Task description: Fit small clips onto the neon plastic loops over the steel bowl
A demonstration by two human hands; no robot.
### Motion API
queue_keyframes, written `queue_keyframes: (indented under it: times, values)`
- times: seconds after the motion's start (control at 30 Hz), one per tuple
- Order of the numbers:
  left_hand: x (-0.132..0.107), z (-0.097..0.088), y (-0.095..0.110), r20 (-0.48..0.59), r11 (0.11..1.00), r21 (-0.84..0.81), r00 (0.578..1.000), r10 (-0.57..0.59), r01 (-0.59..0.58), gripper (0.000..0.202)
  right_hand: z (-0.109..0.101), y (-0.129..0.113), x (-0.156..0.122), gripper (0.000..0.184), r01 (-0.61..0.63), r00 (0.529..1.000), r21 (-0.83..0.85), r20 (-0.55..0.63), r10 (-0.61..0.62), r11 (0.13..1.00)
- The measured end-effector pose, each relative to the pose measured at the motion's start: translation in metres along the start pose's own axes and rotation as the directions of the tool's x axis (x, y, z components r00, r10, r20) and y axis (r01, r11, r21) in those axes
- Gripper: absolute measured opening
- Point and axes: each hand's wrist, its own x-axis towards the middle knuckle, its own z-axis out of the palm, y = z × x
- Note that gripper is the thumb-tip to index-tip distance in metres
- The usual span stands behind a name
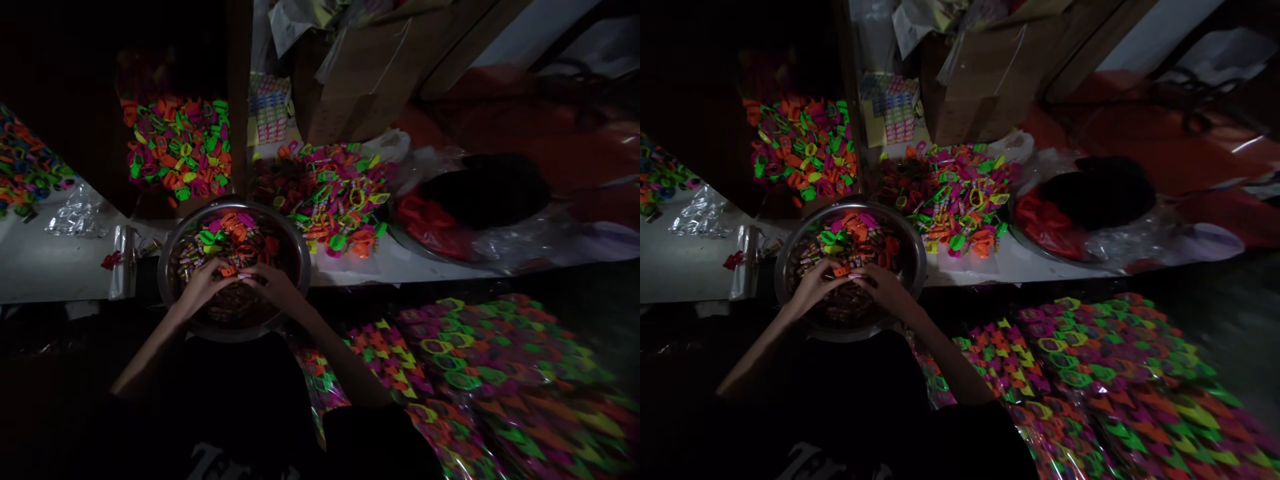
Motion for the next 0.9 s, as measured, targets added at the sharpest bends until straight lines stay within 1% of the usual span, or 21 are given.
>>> queue_keyframes:
  times: [0.07,0.1,0.27,0.43,0.57,0.63,0.7,0.73,0.8,0.9]
  values:
    - [-0.002,-0.001,0.0,-0.042,0.999,0.036,0.999,0.008,-0.006,0.029,0.0,-0.003,-0.001,0.017,0.007,1.0,-0.011,0.004,-0.007,1.0]
    - [-0.003,-0.001,0.0,-0.046,0.998,0.053,0.999,0.025,-0.023,0.03,0.0,-0.004,-0.001,0.017,0.001,1.0,-0.01,0.007,-0.001,1.0]
    - [-0.004,-0.005,0.007,-0.034,0.985,0.086,0.988,0.151,-0.147,0.027,0.002,-0.009,-0.004,0.014,-0.046,0.999,0.007,-0.024,0.046,0.999]
    - [-0.004,-0.008,0.012,-0.013,0.966,0.144,0.975,0.221,-0.216,0.024,0.004,-0.01,-0.005,0.013,-0.024,0.999,0.027,-0.041,0.025,0.999]
    - [0.0,-0.01,0.016,0.05,0.915,0.291,0.959,0.278,-0.28,0.02,0.007,-0.007,-0.004,0.013,-0.022,0.998,0.051,-0.062,0.026,0.998]
    - [0.003,-0.012,0.02,0.089,0.874,0.384,0.954,0.286,-0.298,0.018,0.007,-0.005,-0.002,0.013,-0.026,0.997,0.064,-0.068,0.031,0.998]
    - [0.005,-0.013,0.024,0.119,0.85,0.428,0.951,0.286,-0.309,0.018,0.006,-0.005,-0.001,0.012,-0.033,0.996,0.07,-0.086,0.039,0.997]
    - [0.006,-0.013,0.026,0.127,0.853,0.419,0.951,0.283,-0.31,0.017,0.006,-0.005,0.0,0.012,-0.031,0.995,0.071,-0.097,0.038,0.997]
    - [0.006,-0.012,0.028,0.106,0.885,0.361,0.955,0.275,-0.295,0.016,0.005,-0.007,0.001,0.012,-0.022,0.993,0.07,-0.116,0.03,0.997]
    - [0.005,-0.008,0.028,0.079,0.924,0.292,0.969,0.234,-0.247,0.016,0.003,-0.008,0.002,0.013,-0.044,0.994,0.06,-0.101,0.05,0.997]
